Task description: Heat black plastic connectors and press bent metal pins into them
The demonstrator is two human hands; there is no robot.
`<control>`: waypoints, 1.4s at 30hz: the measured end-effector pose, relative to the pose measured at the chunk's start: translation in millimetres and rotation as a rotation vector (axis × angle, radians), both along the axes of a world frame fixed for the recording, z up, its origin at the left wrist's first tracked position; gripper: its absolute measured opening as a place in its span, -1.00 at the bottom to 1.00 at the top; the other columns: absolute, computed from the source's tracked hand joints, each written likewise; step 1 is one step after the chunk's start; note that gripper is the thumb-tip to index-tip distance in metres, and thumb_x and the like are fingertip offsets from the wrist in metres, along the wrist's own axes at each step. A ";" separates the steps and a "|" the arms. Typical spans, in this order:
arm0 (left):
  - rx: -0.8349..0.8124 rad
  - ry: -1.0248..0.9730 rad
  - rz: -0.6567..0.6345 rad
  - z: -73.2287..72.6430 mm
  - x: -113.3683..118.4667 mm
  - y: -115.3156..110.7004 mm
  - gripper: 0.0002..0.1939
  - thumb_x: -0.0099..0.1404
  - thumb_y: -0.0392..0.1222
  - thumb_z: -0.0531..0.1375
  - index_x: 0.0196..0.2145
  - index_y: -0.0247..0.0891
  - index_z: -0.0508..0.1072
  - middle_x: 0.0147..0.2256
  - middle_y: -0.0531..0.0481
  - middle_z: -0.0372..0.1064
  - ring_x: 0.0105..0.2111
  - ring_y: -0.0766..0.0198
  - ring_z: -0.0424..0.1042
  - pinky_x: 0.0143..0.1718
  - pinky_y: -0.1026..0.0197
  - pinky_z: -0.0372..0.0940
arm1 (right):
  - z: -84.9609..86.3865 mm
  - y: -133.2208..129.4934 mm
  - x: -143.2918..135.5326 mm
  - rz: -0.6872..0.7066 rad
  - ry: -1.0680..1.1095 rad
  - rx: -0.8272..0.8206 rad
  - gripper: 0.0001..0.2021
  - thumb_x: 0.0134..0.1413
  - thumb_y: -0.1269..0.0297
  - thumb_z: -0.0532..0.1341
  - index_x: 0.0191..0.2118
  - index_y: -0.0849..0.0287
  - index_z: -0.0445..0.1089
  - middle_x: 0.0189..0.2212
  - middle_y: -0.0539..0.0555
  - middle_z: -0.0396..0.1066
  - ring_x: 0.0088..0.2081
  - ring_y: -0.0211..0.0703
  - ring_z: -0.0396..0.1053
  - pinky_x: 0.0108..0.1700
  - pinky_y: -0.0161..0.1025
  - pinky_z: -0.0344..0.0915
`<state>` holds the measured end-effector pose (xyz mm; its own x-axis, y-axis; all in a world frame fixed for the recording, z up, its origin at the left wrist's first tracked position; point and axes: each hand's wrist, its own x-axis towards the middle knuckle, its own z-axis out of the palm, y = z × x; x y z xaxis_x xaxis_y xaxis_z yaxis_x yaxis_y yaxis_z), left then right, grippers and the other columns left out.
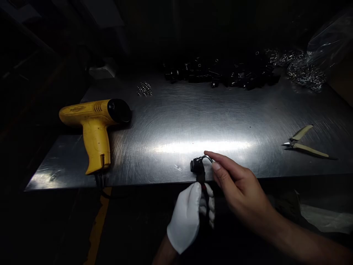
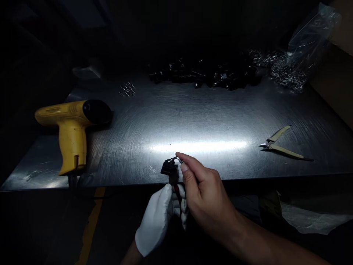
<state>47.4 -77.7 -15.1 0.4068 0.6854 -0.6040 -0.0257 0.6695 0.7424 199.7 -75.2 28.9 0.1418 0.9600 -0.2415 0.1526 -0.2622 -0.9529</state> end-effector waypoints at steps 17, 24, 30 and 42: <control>-0.128 -0.137 -0.233 10.1 -21.5 26.0 -0.44 0.51 0.20 -0.17 -0.27 -0.30 0.38 -0.49 0.00 0.30 -0.60 0.30 0.35 -0.57 0.22 0.34 | 13.6 37.4 54.6 0.188 -0.140 -0.089 -0.64 0.41 0.05 0.10 0.20 -0.10 0.41 -0.58 -0.11 0.34 -0.60 -0.25 0.19 -0.62 -0.31 0.11; -0.252 -0.180 -0.158 13.9 -19.2 21.0 -0.42 0.48 0.24 -0.14 -0.28 -0.29 0.39 -0.51 -0.01 0.31 -0.62 0.28 0.36 -0.61 0.21 0.36 | 7.5 31.7 51.4 0.142 -0.251 0.028 -0.66 0.44 0.12 0.08 0.21 -0.02 0.40 -0.57 -0.11 0.30 -0.57 -0.26 0.21 -0.57 -0.29 0.10; -0.239 -0.016 -0.142 57.5 -20.0 46.5 -0.47 0.41 0.27 0.03 -0.24 -0.29 0.45 -0.47 -0.04 0.40 -0.58 0.22 0.43 -0.59 0.16 0.42 | 6.0 39.7 53.0 0.093 -0.349 0.084 -0.67 0.44 0.16 0.06 0.18 0.05 0.40 -0.60 -0.11 0.33 -0.61 -0.25 0.25 -0.58 -0.27 0.16; -0.072 0.250 -0.413 83.2 12.3 128.2 -0.46 0.35 0.28 0.09 -0.26 -0.34 0.43 -0.47 -0.09 0.44 -0.57 0.21 0.44 -0.65 0.20 0.40 | 2.1 53.7 56.4 0.103 -0.430 0.168 -0.63 0.44 0.25 0.02 0.20 0.21 0.39 -0.26 0.12 0.59 -0.29 -0.06 0.53 -0.25 -0.14 0.41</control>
<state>59.8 50.5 68.0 0.4728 0.4503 -0.7574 0.4260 0.6356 0.6438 256.1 -21.5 31.0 0.0971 0.9950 -0.0216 0.5599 -0.0725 -0.8254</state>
